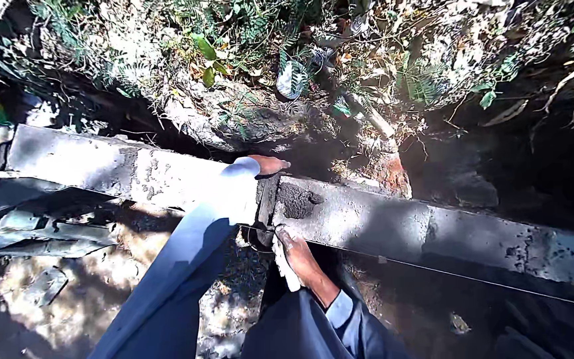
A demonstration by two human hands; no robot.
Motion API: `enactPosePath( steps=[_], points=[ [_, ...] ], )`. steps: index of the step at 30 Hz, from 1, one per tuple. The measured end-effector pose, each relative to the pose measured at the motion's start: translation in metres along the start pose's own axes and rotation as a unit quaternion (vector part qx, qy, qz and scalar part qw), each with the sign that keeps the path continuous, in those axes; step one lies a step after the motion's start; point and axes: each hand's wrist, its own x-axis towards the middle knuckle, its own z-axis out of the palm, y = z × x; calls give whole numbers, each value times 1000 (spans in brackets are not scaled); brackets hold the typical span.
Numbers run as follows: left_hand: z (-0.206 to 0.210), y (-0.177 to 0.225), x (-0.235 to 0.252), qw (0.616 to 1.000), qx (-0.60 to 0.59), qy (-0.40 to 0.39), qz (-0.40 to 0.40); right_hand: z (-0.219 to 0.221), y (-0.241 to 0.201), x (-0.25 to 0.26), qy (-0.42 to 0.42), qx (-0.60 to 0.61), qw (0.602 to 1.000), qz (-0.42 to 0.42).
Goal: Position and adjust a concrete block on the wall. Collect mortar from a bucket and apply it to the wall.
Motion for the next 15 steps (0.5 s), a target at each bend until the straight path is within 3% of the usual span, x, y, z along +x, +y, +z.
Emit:
enactPosePath(
  steps=[2,5,9,13,15],
  points=[
    [0,-2,4,999,32,-5,9,-15,-3,-26,-9,-14,997,-76],
    [4,-6,1,999,47,-6,15,-46,12,-56,63,74,981,-167],
    [11,-6,-8,999,42,5,12,-55,27,-45,134,124,977,-106],
    [9,0,-18,1000,13,0,-20,-22,17,-17,64,56,994,-70],
    [6,-3,-48,997,30,36,57,-10,10,-4,20,40,998,-46]
  ],
)
